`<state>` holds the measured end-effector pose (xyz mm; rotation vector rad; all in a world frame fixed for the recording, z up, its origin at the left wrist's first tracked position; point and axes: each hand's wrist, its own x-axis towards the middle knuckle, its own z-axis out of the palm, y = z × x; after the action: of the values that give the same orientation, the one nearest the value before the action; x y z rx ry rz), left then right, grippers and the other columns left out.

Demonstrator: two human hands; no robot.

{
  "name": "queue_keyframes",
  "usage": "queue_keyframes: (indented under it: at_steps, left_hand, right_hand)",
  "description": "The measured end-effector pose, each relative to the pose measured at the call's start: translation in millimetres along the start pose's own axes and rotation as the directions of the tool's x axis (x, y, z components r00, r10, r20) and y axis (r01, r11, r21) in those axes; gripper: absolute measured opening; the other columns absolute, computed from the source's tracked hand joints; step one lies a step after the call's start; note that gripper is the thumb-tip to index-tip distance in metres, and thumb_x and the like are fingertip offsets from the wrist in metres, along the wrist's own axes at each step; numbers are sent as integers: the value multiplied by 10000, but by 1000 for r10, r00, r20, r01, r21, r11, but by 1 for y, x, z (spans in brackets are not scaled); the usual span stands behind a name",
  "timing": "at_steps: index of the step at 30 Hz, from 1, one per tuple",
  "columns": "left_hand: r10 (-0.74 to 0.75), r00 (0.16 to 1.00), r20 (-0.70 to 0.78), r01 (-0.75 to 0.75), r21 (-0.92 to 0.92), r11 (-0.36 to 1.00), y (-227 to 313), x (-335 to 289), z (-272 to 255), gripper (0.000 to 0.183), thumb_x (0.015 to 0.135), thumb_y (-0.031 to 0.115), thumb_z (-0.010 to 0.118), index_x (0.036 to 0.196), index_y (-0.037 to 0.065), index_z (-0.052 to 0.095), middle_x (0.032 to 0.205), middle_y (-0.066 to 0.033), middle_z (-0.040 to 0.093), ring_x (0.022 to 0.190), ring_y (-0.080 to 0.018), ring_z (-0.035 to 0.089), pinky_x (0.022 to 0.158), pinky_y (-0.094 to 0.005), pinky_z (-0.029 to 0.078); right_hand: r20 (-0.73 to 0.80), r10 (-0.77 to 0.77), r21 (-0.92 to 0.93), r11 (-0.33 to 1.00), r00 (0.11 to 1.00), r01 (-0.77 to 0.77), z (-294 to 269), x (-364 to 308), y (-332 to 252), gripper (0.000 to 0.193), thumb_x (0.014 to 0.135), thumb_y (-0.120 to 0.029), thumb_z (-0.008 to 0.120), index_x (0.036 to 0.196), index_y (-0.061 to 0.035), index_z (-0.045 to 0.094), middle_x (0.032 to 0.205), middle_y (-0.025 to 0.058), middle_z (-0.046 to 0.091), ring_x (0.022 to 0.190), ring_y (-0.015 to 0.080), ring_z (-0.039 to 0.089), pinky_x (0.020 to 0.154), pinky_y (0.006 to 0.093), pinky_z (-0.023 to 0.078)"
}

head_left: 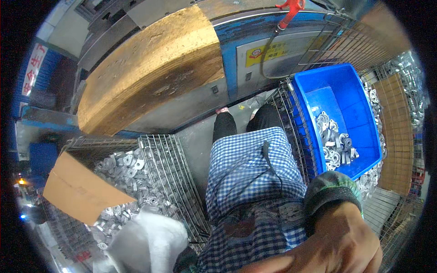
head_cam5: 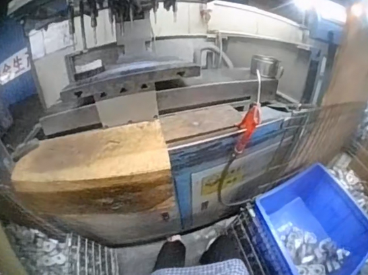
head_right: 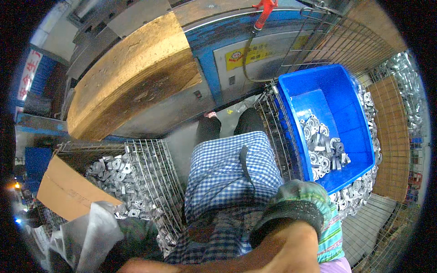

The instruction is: The person deburrs metal parts using a handheld deburring tool on a wooden block, loads them into an industrial drilling machine to process them while applying lubricant with a brush, and places the finished parts into a blue crate.

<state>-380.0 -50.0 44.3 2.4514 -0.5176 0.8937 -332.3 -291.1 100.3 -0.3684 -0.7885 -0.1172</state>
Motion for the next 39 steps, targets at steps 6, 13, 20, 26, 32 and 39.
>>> queue_keyframes:
  at_steps: [6,13,20,26,32,39]
  left_hand:
    - [7,1000,8,-6,-4,1000,1,4,1,427,928,273,530,1217,-41,524,999,-178,575,826,-231,564,695,-342,464]
    - [18,1000,12,-18,-15,1000,1,4,5,420,931,271,528,1210,-42,527,969,-174,578,792,-229,566,668,-339,465]
    - [46,999,12,-46,-21,999,0,7,11,413,934,269,526,1204,-44,530,938,-171,582,758,-227,568,642,-336,467]
    - [55,998,14,-55,-27,998,1,9,13,407,937,267,524,1198,-45,532,912,-167,585,730,-225,570,619,-333,468]
    - [65,998,21,-64,-28,998,2,10,13,401,940,265,522,1192,-46,535,886,-164,589,701,-223,572,596,-331,469]
    - [77,997,20,-76,-29,997,4,12,13,394,943,263,520,1185,-47,537,855,-160,592,667,-221,574,570,-328,470]
  right_hand:
    - [-66,45,82,996,997,-39,-3,7,-1,403,916,-221,476,930,149,636,1022,337,550,903,386,551,784,441,408]
    - [-65,21,90,996,998,-15,-5,15,-4,270,891,-144,503,870,91,634,961,250,569,881,326,560,744,402,416]
    - [-107,67,265,963,992,-36,-3,3,1,225,876,-150,566,898,72,598,839,184,566,828,304,548,736,404,427]
    - [-177,31,251,968,984,14,7,1,16,277,896,-221,582,895,56,594,833,173,573,833,295,550,745,388,441]
    - [-100,75,112,992,992,-64,-1,0,-2,285,898,-250,581,952,30,582,860,162,573,835,287,552,744,393,455]
    - [-72,95,-268,957,993,-111,-9,-1,-41,309,901,-283,580,1020,1,569,891,148,573,837,279,555,743,399,471]
